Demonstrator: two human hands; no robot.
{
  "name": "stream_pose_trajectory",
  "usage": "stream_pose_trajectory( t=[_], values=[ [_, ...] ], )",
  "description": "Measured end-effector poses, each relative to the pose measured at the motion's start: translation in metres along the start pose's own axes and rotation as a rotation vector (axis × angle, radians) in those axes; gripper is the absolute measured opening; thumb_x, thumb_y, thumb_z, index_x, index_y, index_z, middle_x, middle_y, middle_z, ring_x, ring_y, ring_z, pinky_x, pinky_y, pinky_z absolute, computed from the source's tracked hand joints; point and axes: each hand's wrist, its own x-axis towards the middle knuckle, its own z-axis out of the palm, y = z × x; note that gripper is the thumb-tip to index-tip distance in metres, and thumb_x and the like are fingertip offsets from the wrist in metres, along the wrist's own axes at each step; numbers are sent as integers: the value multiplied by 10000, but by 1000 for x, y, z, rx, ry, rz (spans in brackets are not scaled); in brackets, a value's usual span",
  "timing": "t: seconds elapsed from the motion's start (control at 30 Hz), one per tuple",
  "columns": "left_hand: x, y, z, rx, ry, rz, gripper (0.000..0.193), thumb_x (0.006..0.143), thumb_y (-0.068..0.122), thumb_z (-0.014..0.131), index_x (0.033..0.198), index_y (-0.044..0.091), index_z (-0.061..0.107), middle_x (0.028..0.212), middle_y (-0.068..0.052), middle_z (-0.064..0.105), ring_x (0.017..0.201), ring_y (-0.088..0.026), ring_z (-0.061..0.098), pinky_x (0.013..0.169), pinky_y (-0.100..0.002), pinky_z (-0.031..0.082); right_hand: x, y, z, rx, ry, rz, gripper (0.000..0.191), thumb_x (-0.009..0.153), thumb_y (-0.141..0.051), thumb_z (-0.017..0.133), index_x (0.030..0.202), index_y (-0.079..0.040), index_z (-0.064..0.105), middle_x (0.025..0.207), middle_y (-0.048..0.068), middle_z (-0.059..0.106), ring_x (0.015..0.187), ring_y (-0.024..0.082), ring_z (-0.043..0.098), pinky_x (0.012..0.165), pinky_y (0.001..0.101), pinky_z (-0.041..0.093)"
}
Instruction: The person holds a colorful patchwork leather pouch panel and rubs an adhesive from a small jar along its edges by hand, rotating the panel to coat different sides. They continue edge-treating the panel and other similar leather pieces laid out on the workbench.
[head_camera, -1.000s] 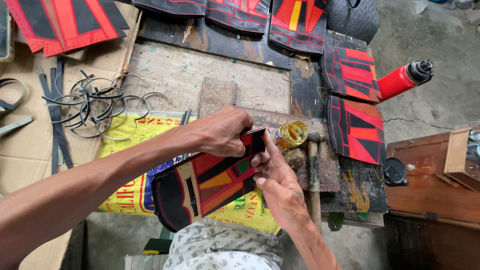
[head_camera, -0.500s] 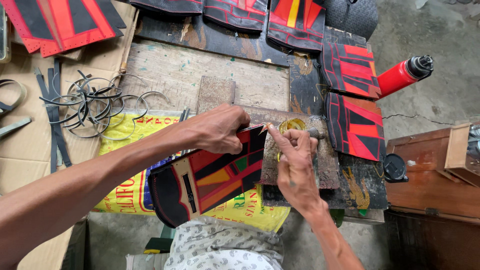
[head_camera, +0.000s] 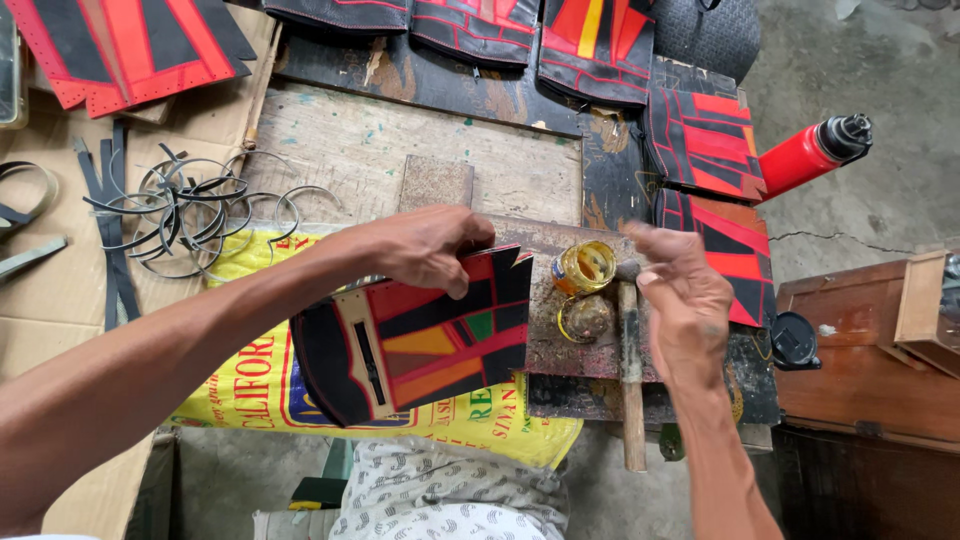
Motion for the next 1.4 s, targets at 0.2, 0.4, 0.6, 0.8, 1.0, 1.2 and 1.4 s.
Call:
stream_pose_trajectory(
  t=[0.2,0.4,0.6,0.8,1.0,1.2,1.4],
  values=[
    [12,-25,-1,-251,-163,-9,257,607,141,784,781,20,639,660,-23,614,640,-146,538,575,-364,424,9,4,-24,-1266,-298,-420,408,697,54,640,941,-225,810,1232,59,584,1198,286,444,937,433,296],
    [23,-25,1,-448,-311,-14,304,626,128,774,914,46,726,747,-31,735,657,-122,626,635,-279,514,25,18,-29,-1247,-382,-394,396,684,55,625,910,-219,799,1221,41,590,1201,271,459,908,420,297],
    [26,-14,11,-618,-409,28,270,661,88,782,898,4,684,762,-43,721,660,-106,642,611,-272,540,34,14,-24,-1206,-411,-353,338,718,80,603,828,-191,773,1208,22,605,1188,261,470,941,425,308],
    [24,-4,17,-714,-444,-6,293,646,43,776,917,1,675,783,-68,732,646,-136,667,570,-286,572,-11,-16,-3,-469,-367,-197,333,889,-62,586,1135,-185,775,1407,77,516,1320,220,435,1179,400,325],
    [22,8,17,-687,-453,-11,309,646,40,764,942,4,683,808,-66,761,685,-135,707,616,-280,604,-28,-32,11,-760,-404,-289,372,992,-304,529,1275,-195,744,1537,100,453,1396,254,328,1143,414,269],
    [21,11,18,-681,-447,-5,316,645,37,760,950,2,686,821,-61,759,695,-135,704,618,-286,599,-30,-34,14,-807,-416,-355,365,1016,-301,534,1291,-172,736,1519,116,452,1408,301,299,1218,466,214],
    [20,11,20,-657,-438,18,316,646,38,757,953,2,690,823,-62,759,703,-137,709,627,-286,602,-31,-36,14,-976,-445,-495,330,978,-299,569,1223,-207,771,1484,107,473,1379,322,316,1197,469,224]
  ],
)
